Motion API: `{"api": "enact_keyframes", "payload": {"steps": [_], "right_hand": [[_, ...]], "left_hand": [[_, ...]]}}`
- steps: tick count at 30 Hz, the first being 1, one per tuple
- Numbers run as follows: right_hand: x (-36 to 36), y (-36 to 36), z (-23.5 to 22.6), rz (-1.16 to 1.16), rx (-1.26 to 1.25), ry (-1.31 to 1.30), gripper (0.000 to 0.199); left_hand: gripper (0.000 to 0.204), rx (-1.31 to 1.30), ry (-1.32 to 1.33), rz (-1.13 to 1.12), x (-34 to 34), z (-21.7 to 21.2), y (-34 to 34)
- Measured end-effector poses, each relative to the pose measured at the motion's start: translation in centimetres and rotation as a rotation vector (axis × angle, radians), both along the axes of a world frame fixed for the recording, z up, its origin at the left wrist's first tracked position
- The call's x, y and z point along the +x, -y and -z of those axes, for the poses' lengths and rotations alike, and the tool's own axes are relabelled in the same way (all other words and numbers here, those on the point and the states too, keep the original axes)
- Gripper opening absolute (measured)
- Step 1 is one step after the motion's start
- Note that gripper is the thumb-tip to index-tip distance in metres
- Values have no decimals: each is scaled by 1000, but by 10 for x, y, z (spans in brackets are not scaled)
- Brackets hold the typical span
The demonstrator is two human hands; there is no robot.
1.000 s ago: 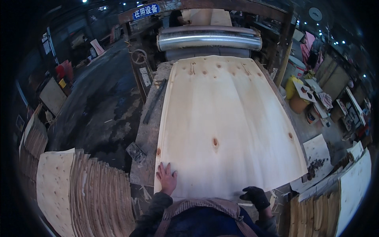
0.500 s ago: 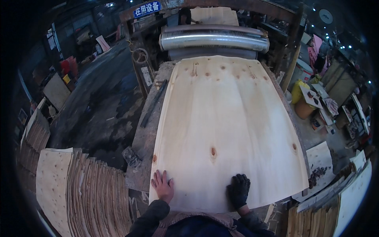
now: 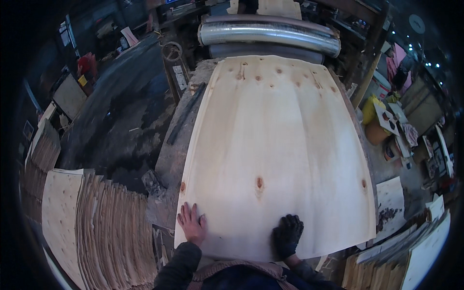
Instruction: The person uses a wooden pole to guide thin sheets of wood into a rolling machine, then retrieves a stack of sheets from a pallet and feeds them individually through the rollers.
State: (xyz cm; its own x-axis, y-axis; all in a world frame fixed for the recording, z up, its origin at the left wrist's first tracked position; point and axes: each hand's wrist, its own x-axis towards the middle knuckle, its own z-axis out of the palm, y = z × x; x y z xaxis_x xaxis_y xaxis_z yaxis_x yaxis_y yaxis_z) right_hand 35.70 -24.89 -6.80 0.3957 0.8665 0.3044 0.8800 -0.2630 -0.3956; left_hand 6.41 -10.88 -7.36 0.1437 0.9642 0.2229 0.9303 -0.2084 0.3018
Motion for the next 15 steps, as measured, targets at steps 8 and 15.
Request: {"api": "enact_keyframes", "payload": {"steps": [8, 15], "right_hand": [[-2, 0, -4, -32, -50, 63, 46], [6, -1, 4, -156, 134, 18, 36]], "left_hand": [[53, 19, 78, -45, -8, 11, -1], [42, -39, 287, -169, -52, -1, 23]]}}
